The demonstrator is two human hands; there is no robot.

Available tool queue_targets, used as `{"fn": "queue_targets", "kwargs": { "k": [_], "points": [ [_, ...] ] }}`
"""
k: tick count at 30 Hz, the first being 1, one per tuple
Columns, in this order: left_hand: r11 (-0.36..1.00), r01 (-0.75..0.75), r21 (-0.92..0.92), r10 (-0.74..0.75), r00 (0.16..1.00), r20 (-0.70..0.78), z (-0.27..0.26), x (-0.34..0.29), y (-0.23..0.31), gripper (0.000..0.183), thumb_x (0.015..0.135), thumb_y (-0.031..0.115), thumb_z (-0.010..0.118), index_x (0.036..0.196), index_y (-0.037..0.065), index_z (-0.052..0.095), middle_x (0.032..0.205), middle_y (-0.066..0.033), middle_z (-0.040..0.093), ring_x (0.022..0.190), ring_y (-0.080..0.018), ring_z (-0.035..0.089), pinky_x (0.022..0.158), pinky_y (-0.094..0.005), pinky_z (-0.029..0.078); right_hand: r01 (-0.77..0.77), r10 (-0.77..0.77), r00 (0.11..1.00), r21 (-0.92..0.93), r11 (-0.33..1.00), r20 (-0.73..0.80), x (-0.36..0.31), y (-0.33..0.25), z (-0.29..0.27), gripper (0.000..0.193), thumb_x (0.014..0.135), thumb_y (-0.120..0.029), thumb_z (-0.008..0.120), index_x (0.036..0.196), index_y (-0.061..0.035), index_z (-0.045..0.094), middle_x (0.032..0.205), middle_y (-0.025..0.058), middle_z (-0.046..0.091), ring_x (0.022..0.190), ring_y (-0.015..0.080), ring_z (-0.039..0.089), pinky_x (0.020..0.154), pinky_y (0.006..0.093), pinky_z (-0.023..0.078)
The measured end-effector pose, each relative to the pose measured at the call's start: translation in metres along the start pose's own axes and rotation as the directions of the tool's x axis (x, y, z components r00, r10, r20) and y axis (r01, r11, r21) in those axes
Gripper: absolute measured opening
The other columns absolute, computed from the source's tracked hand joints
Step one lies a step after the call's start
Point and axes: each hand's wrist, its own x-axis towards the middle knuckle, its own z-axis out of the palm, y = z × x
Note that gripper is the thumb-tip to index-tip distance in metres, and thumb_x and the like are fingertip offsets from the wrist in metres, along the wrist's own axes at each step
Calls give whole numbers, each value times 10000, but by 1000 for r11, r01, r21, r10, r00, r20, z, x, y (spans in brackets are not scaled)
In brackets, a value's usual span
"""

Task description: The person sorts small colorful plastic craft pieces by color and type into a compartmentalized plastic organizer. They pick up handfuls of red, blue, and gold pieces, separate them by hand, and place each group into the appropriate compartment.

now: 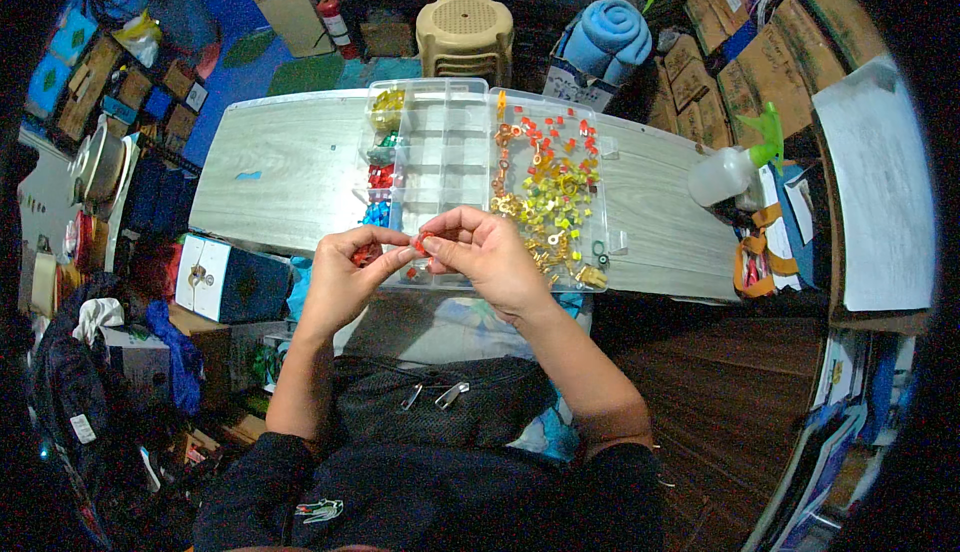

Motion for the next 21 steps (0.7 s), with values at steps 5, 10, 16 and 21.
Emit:
{"fn": "queue_targets", "kwargs": {
  "k": [5,10,16,21],
  "points": [
    [999,33,-26,-34,999,-17,0,-1,3,158,825,149,727,895,9,705,611,49,549,554,-14,423,488,-185,311,83,-84,996,100,992,7,0,10,9,145,876,-26,629,1009,26,602,948,101,654,841,147,644,764,270,557],
    [985,62,-159,-59,998,23,1,-1,-4,161,842,137,707,870,-20,685,686,-9,652,609,-31,540,537,-187,422,86,-87,996,133,987,-5,1,11,12,161,867,-24,639,1019,21,609,943,98,654,821,145,648,733,256,552],
    [975,65,-212,-35,989,141,-7,1,-11,145,846,131,703,859,-12,680,709,0,649,646,-27,540,572,-181,426,-11,6,999,122,993,40,0,8,6,180,874,-55,639,1035,20,613,923,98,659,799,146,654,720,271,559],
    [963,64,-261,3,969,247,-16,0,-10,159,835,150,714,849,-6,683,702,18,635,649,-26,534,568,-195,424,-66,56,997,231,971,49,0,2,-3,176,875,-67,641,1030,14,622,920,88,662,790,150,658,708,266,558]
  ]
}}
